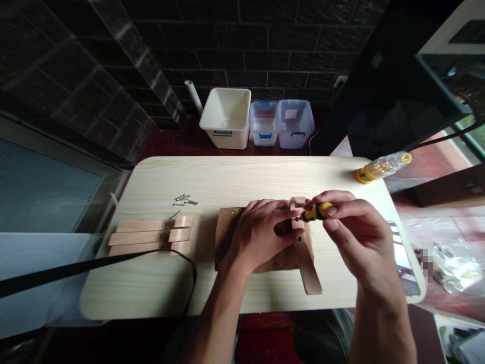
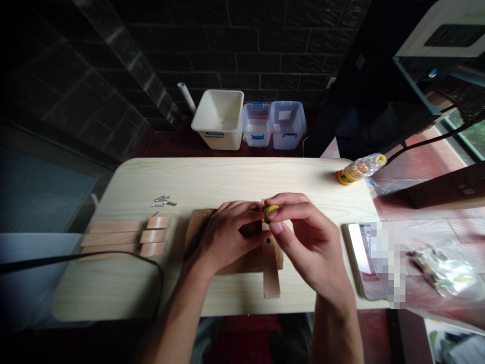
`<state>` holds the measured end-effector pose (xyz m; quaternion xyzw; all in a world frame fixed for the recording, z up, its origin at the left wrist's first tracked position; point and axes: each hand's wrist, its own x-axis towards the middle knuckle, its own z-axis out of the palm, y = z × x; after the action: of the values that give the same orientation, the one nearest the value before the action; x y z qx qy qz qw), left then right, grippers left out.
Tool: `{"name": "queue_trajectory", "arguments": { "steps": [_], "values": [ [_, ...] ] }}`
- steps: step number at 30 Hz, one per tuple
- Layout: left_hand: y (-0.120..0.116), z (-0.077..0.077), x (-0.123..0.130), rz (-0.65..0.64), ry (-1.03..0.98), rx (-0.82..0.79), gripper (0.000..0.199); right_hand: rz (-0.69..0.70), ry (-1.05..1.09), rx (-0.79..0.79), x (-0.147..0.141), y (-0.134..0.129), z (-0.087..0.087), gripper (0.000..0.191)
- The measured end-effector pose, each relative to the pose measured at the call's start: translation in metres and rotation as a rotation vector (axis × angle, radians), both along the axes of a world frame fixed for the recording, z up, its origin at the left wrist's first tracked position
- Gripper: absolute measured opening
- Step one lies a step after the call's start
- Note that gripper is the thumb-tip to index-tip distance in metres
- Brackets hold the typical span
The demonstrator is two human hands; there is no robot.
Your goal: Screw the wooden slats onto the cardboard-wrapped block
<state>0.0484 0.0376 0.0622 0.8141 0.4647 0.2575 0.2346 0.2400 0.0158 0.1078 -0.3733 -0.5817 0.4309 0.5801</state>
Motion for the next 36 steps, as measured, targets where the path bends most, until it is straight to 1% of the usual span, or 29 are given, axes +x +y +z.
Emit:
{"name": "queue_trajectory", "arguments": {
  "steps": [6, 13, 17, 19, 21, 25, 28, 33, 36],
  "values": [
    [-0.0004, -0.0010, -0.0001, 0.000, 0.000, -0.002, 0.028, -0.005, 0.034, -0.042, -0.0016, -0.0044, -0.0012, 0.015],
    [-0.0004, -0.0038, 0.0003, 0.014, -0.016, 0.013, 0.029, -0.009, 0.001, 0.008, -0.0012, -0.0003, -0.0015, 0.021],
    [-0.0008, -0.0048, 0.0002, 0.021, -0.032, 0.025, 0.029, -0.020, 0.003, -0.004, -0.0014, -0.0015, -0.0016, 0.017],
    [-0.0007, -0.0034, 0.0001, 0.012, -0.016, 0.015, 0.027, -0.012, 0.016, -0.029, -0.0014, -0.0032, -0.0022, 0.015],
    [-0.0004, -0.0016, 0.0000, 0.008, -0.004, 0.006, 0.026, 0.009, 0.032, -0.038, -0.0013, -0.0043, -0.0019, 0.016],
    [-0.0002, -0.0007, 0.0003, 0.008, 0.003, 0.002, 0.026, 0.052, 0.012, -0.013, -0.0017, -0.0027, 0.0021, 0.020],
    [-0.0006, -0.0028, 0.0003, 0.008, -0.013, 0.014, 0.028, 0.045, 0.013, -0.004, -0.0021, -0.0013, 0.0043, 0.021],
    [-0.0008, -0.0022, -0.0007, -0.002, -0.024, 0.014, 0.026, 0.056, 0.034, -0.034, -0.0013, -0.0034, 0.0001, 0.014],
    [-0.0004, 0.0003, -0.0007, -0.001, -0.007, 0.001, 0.024, 0.059, 0.049, -0.041, -0.0007, -0.0045, -0.0027, 0.017]
  ]
}}
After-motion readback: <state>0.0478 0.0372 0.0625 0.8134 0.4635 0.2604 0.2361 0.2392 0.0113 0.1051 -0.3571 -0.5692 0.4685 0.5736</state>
